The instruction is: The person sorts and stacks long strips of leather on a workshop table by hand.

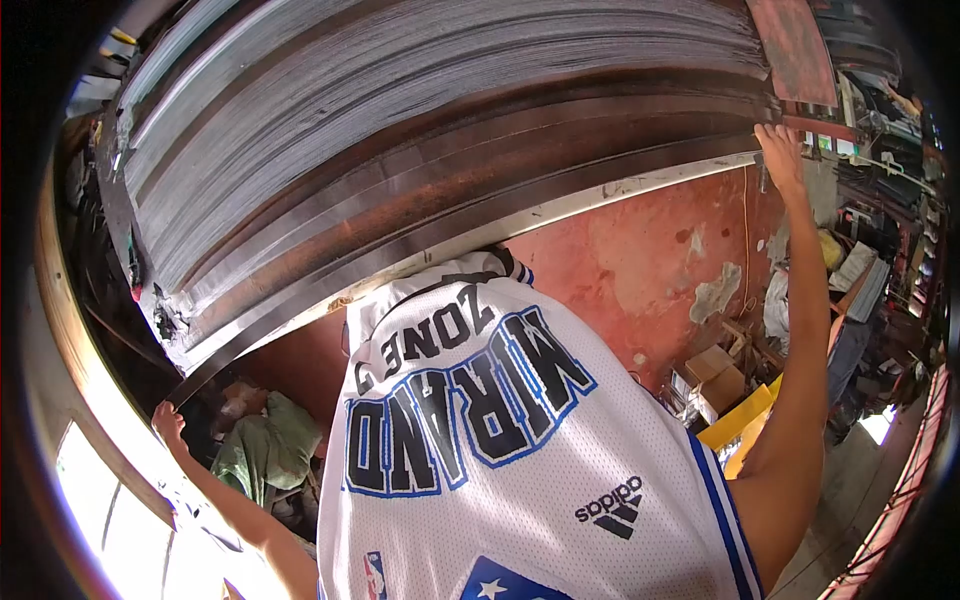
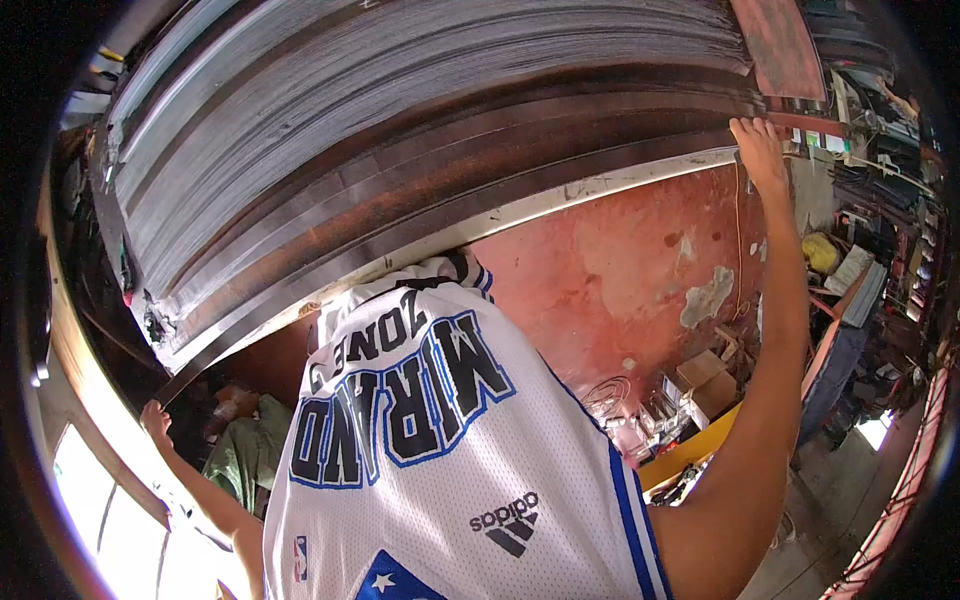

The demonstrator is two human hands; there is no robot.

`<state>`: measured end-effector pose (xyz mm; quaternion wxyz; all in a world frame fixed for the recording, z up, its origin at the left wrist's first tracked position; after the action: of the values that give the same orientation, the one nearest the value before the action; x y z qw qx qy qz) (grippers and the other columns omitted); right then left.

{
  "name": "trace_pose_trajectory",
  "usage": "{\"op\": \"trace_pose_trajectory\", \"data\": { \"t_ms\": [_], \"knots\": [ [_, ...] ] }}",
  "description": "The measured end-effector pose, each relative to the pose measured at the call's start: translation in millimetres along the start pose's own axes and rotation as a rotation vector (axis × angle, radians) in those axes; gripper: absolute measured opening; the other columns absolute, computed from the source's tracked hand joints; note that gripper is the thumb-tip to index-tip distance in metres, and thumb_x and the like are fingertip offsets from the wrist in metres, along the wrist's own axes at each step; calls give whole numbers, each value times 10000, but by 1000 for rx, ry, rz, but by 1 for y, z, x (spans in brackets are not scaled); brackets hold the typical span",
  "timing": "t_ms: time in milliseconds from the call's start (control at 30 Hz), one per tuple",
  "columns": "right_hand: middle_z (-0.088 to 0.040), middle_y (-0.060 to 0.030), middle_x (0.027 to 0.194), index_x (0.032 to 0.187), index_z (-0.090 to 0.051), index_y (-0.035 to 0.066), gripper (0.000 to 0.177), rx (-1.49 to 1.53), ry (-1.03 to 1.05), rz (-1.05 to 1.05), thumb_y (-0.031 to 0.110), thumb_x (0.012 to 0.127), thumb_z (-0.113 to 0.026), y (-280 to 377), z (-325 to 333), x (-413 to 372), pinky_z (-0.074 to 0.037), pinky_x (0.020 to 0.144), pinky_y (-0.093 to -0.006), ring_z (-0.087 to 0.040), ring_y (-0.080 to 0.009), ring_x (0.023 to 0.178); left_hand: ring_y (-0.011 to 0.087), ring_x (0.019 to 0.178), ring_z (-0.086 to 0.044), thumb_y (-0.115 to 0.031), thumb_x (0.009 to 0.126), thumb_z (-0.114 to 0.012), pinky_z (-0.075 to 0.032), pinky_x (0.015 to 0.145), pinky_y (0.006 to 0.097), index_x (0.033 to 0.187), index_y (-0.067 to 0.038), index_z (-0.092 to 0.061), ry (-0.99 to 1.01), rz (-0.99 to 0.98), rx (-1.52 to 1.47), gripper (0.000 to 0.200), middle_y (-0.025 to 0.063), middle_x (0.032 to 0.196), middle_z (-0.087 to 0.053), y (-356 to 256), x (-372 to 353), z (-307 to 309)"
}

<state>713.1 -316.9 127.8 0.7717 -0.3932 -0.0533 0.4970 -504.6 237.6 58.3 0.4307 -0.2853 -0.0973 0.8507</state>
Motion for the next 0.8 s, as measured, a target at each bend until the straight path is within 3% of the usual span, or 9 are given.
{"op": "trace_pose_trajectory", "data": {
  "t_ms": [167, 267, 333, 367, 467, 633, 667, 700, 800],
  "knots": [
    [-610, -112, 1219, 1219, -562, 57, 314, -8, -19, 18, 79, 910, -505, -4, -20, 0, -412, 985, -411, -551, -278, 1138, 56, 485, -409, -87, 871, -544, -306, 410, 208, 1036, -99, -637, -23, -29, -12, 190, -25, 639, -452, -4, -13, -8],
    [-588, -119, 1215, 1215, -571, 62, 317, -19, -66, 8, 85, 907, -502, -6, -22, -1, -412, 983, -414, -535, -286, 1144, 99, 452, -421, -232, 925, -526, -289, 378, 249, 922, -137, -617, 37, 17, -104, 131, -21, 644, -460, 20, 32, -4],
    [-575, -122, 1218, 1214, -578, 65, 320, -42, -61, -1, 89, 904, -502, -9, -18, -1, -413, 982, -415, -525, -291, 1148, 130, 423, -421, -328, 955, -498, -281, 356, 269, 862, -159, -600, 137, 223, -276, 218, -16, 643, -466, 48, 77, 1],
    [-564, -127, 1231, 1211, -589, 67, 323, -47, -4, -31, 94, 902, -502, -12, -19, -1, -415, 982, -415, -517, -297, 1152, 174, 379, -405, -439, 978, -427, -275, 328, 296, 849, -179, -589, 135, 125, -339, 333, -7, 626, -466, 46, 83, 1],
    [-552, -145, 1225, 1185, -626, 68, 313, -20, 42, -84, 93, 896, -509, -20, -21, -5, -415, 991, -421, -504, -309, 1164, 98, 439, -449, -254, 951, -553, -309, 362, 233, 1034, -142, -626, -24, -125, -118, 156, -21, 642, -478, 33, 64, 3],
    [-510, -139, 1289, 1205, -640, 63, 359, 45, 93, -105, 61, 847, -617, -10, -29, -2, -410, 1028, -430, -486, -313, 1201, 55, 478, -455, -177, 919, -571, -322, 406, 206, 1088, -124, -638, -11, -74, -89, 189, -30, 635, -478, 13, 23, -7],
    [-495, -133, 1323, 1217, -639, 67, 401, 73, 131, -124, 67, 818, -677, -8, -32, -1, -404, 1043, -432, -484, -314, 1208, 52, 478, -450, -182, 917, -563, -324, 414, 206, 1088, -122, -638, -12, -88, -61, 197, -31, 630, -475, 12, 22, -9],
    [-472, -127, 1352, 1312, -584, 88, 609, 140, 182, -164, 85, 737, -786, -5, -37, 0, -369, 1099, -439, -466, -322, 1250, 53, 477, -446, -185, 917, -564, -324, 411, 208, 1085, -113, -637, -15, -89, -31, 197, -33, 626, -473, 11, 20, -10],
    [-467, -126, 1366, 1397, -496, 97, 765, 180, 192, -153, 88, 703, -820, 15, -31, 1, -353, 1118, -444, -437, -337, 1291, 54, 477, -445, -182, 919, -560, -323, 410, 213, 1085, -109, -636, -4, -91, 3, 197, -35, 627, -475, 6, 17, -18]
  ]
}}
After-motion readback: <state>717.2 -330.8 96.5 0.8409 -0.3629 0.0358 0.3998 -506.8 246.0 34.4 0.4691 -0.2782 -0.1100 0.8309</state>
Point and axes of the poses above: each hand's wrist, its own x-axis towards the middle knuckle, its own z-axis out of the back of the hand, y = z × x, the point moved 7 cm from there along x, towards the middle knuckle
